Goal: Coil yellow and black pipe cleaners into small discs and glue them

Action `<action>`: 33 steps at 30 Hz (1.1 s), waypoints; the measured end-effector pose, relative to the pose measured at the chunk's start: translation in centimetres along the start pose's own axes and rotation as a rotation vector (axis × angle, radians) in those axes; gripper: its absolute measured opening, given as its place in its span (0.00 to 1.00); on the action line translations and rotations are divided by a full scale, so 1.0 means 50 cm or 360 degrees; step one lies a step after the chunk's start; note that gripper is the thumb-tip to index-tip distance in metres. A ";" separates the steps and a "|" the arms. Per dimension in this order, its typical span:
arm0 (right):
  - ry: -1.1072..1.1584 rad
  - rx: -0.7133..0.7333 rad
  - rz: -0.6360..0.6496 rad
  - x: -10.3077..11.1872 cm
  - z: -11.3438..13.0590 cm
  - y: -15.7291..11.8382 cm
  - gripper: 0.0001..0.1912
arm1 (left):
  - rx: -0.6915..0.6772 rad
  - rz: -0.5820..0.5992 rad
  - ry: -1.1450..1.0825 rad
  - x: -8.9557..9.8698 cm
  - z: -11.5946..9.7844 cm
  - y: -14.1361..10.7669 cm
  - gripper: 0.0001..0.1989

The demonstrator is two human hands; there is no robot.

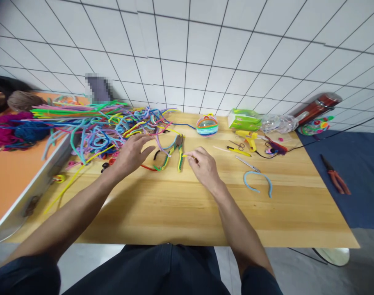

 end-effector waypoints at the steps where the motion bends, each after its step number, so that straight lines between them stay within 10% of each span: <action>1: -0.0020 0.0086 0.0004 0.001 0.019 0.006 0.12 | 0.0005 0.0057 -0.0149 0.000 -0.030 0.003 0.12; 6: -0.0270 0.0507 0.0066 0.008 0.082 0.039 0.12 | 0.0167 0.0487 -0.0650 -0.018 -0.131 0.012 0.13; 14: -0.0261 0.0580 0.0145 -0.008 0.099 0.055 0.09 | 0.0372 0.0684 -0.0730 -0.040 -0.120 0.018 0.11; 23: 0.0230 -0.0216 -0.0106 0.005 0.061 0.072 0.05 | 0.0482 0.0095 -0.1132 -0.062 -0.124 0.024 0.14; 33: 0.0598 -0.0469 -0.0430 -0.037 0.075 0.043 0.05 | 0.0869 -0.0325 -0.2009 -0.121 -0.155 0.013 0.24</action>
Point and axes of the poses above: each hand's wrist, its own y-axis towards the middle knuckle, its own x-axis out of the back of the hand, z = x × y, the point moved 5 cm from there along y, towards the middle knuckle, and after that the axes turned 10 degrees about -z, right-handed, at the moved point
